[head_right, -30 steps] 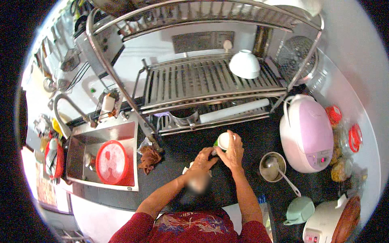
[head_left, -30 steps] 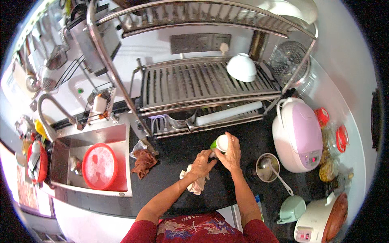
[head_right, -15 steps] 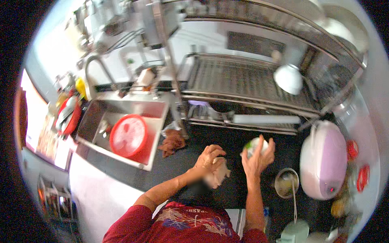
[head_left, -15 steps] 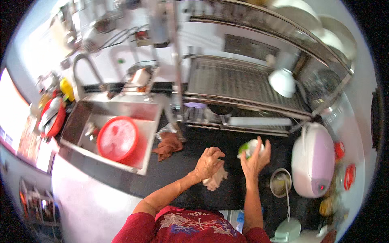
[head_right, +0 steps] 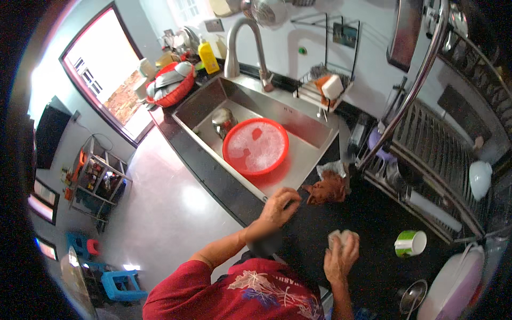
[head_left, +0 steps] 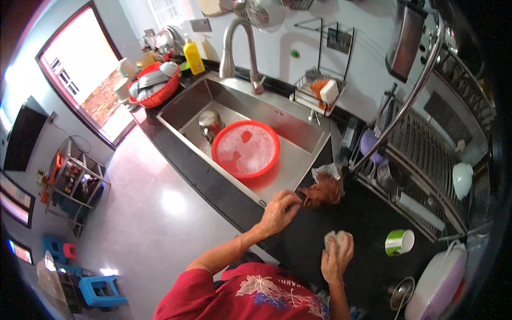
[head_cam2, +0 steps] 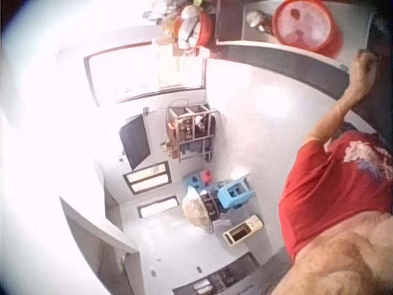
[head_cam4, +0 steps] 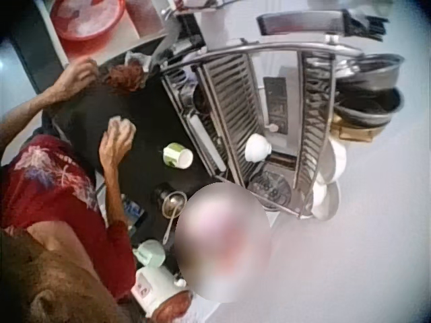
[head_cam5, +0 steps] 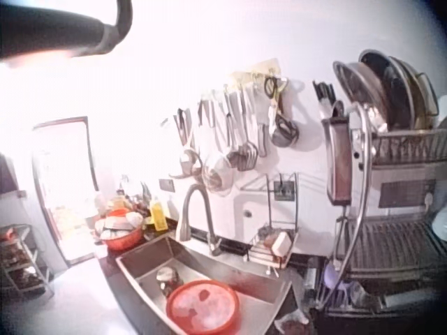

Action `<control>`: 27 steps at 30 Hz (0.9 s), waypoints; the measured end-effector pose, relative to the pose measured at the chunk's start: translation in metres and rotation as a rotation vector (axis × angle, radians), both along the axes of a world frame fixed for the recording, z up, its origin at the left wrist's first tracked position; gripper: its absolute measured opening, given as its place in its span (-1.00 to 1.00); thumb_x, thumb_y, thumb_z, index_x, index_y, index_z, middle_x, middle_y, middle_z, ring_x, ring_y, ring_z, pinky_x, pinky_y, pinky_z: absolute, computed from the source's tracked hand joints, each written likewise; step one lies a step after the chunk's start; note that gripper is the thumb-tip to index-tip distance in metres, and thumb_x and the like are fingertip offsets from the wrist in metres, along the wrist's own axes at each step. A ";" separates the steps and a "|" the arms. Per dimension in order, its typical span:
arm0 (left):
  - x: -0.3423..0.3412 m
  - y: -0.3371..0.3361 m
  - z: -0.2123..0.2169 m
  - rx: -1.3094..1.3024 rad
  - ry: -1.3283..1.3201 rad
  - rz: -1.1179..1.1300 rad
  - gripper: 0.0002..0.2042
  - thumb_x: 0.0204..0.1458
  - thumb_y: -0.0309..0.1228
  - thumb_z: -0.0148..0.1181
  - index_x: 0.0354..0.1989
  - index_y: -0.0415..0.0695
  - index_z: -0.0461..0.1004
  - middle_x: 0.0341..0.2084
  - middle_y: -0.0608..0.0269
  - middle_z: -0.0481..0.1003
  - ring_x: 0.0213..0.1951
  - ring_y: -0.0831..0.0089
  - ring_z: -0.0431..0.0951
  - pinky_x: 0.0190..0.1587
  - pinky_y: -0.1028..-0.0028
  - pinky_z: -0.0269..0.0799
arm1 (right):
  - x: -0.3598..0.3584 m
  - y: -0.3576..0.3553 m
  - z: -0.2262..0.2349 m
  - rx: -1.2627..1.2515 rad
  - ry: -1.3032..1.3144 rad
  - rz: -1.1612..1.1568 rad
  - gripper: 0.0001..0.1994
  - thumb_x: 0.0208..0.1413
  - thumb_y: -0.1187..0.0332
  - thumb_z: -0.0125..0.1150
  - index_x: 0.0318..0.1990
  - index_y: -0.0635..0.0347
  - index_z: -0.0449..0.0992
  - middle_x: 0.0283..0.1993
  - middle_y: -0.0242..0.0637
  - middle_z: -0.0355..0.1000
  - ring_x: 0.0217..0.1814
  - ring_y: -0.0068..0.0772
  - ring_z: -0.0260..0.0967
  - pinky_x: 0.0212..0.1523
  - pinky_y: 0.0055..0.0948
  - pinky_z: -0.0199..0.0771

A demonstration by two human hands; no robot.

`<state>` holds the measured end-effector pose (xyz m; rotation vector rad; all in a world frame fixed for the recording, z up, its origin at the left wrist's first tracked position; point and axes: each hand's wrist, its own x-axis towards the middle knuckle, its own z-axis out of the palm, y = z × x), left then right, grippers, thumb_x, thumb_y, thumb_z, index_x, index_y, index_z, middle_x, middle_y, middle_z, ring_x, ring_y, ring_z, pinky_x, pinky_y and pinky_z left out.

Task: The person dries various kitchen items, including a metal pot, a gold-colored pan, white bowls, and a white plate, using a cloth. After drying each item, they place it onto a metal dish rack located next to the sink.

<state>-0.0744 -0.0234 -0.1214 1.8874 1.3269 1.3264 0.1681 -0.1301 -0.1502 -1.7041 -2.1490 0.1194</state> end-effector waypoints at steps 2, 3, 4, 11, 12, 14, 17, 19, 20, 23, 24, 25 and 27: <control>-0.026 -0.004 0.005 0.034 0.034 0.033 -0.87 -0.14 -0.57 0.24 -0.37 -0.15 0.48 -0.29 0.13 0.46 -0.19 0.14 0.47 -0.15 0.30 0.39 | -0.039 0.001 0.012 -0.041 -0.041 0.083 -0.43 -0.17 0.46 0.32 0.09 0.07 0.29 0.28 0.02 -0.05 0.33 0.19 -0.15 0.12 0.14 0.10; -0.040 -0.005 0.007 0.025 0.042 0.050 -0.85 -0.15 -0.60 0.23 -0.36 -0.17 0.50 -0.28 0.13 0.46 -0.18 0.18 0.49 -0.13 0.33 0.40 | -0.055 0.004 0.007 -0.052 -0.049 0.099 -0.42 -0.17 0.46 0.32 0.10 0.07 0.29 0.27 0.03 -0.05 0.33 0.20 -0.14 0.12 0.14 0.11; -0.056 -0.007 0.007 0.016 0.050 0.067 -0.84 -0.15 -0.62 0.23 -0.34 -0.19 0.51 -0.26 0.12 0.47 -0.17 0.22 0.50 -0.11 0.36 0.41 | -0.069 0.005 0.003 -0.064 -0.057 0.116 -0.41 -0.16 0.46 0.31 0.11 0.07 0.28 0.27 0.03 -0.05 0.33 0.21 -0.14 0.12 0.15 0.11; -0.180 -0.005 -0.004 -0.095 -0.066 0.162 -0.89 -0.10 -0.61 0.20 -0.36 -0.21 0.51 -0.35 0.14 0.49 -0.28 0.32 0.52 -0.20 0.44 0.42 | -0.177 0.040 0.002 -0.032 0.045 0.162 -0.43 -0.09 0.46 0.23 0.16 0.17 0.24 0.23 -0.01 0.02 0.31 0.15 -0.06 0.19 0.07 0.08; -0.199 -0.006 0.001 -0.113 -0.057 0.180 -0.90 -0.09 -0.61 0.20 -0.36 -0.21 0.50 -0.36 0.16 0.49 -0.31 0.36 0.51 -0.25 0.46 0.42 | -0.200 0.049 0.000 -0.006 0.054 0.188 -0.44 -0.08 0.46 0.22 0.15 0.18 0.24 0.22 -0.01 0.04 0.30 0.15 -0.04 0.19 0.06 0.08; -0.228 -0.009 -0.003 -0.141 -0.027 0.170 -0.90 -0.08 -0.60 0.20 -0.36 -0.21 0.51 -0.38 0.17 0.48 -0.35 0.40 0.50 -0.33 0.49 0.42 | -0.234 0.059 -0.002 0.033 0.048 0.192 -0.52 -0.03 0.47 0.17 0.10 0.24 0.28 0.18 0.01 0.09 0.24 0.15 0.05 0.13 0.06 0.15; -0.269 -0.011 -0.008 -0.157 -0.121 0.136 -0.90 -0.08 -0.59 0.21 -0.36 -0.19 0.51 -0.42 0.18 0.47 -0.39 0.41 0.50 -0.41 0.50 0.41 | -0.293 0.085 -0.006 0.126 0.061 0.241 -0.62 0.02 0.46 0.11 0.05 0.27 0.34 0.13 0.05 0.14 0.17 0.17 0.13 0.06 0.03 0.24; -0.289 -0.010 -0.006 -0.132 -0.123 0.161 -0.91 -0.08 -0.58 0.21 -0.36 -0.20 0.51 -0.41 0.17 0.47 -0.38 0.35 0.52 -0.40 0.47 0.43 | -0.326 0.097 -0.005 0.201 0.097 0.318 -0.68 0.02 0.49 0.12 -0.02 0.23 0.40 0.07 0.01 0.18 0.13 0.17 0.15 0.02 -0.03 0.26; -0.302 -0.011 -0.006 -0.136 -0.107 0.176 -0.90 -0.08 -0.58 0.21 -0.35 -0.19 0.51 -0.40 0.18 0.48 -0.38 0.35 0.52 -0.40 0.47 0.43 | -0.343 0.103 0.001 0.216 0.154 0.388 -0.72 0.02 0.50 0.12 -0.06 0.20 0.42 0.04 -0.02 0.20 0.09 0.14 0.18 -0.01 -0.07 0.28; -0.335 -0.009 -0.005 -0.162 -0.125 0.267 -0.90 -0.06 -0.59 0.19 -0.33 -0.20 0.51 -0.37 0.20 0.50 -0.37 0.44 0.50 -0.37 0.52 0.43 | -0.391 0.123 0.012 0.295 0.267 0.466 -0.80 0.01 0.51 0.15 -0.18 0.10 0.46 -0.13 -0.15 0.22 -0.15 -0.10 0.24 -0.16 -0.18 0.33; -0.344 -0.007 -0.004 -0.172 -0.134 0.309 -0.90 -0.05 -0.58 0.19 -0.33 -0.20 0.52 -0.36 0.20 0.50 -0.37 0.45 0.50 -0.38 0.53 0.43 | -0.404 0.130 0.008 0.273 0.301 0.441 -0.80 -0.02 0.50 0.17 -0.19 0.10 0.46 -0.16 -0.17 0.22 -0.15 -0.10 0.24 -0.17 -0.18 0.33; -0.356 -0.005 -0.002 -0.171 -0.154 0.345 -0.91 -0.03 -0.56 0.19 -0.33 -0.20 0.52 -0.36 0.21 0.50 -0.36 0.45 0.50 -0.39 0.52 0.43 | -0.416 0.139 0.006 0.275 0.271 0.469 -0.79 -0.04 0.49 0.18 -0.19 0.09 0.46 -0.16 -0.18 0.22 -0.14 -0.10 0.23 -0.18 -0.18 0.33; -0.382 0.000 -0.006 -0.162 -0.179 0.409 -0.91 -0.02 -0.54 0.18 -0.32 -0.19 0.53 -0.36 0.22 0.50 -0.36 0.46 0.50 -0.38 0.51 0.44 | -0.441 0.155 0.006 0.258 0.204 0.576 -0.76 -0.07 0.48 0.19 -0.18 0.07 0.45 -0.15 -0.19 0.22 -0.13 -0.11 0.23 -0.19 -0.17 0.33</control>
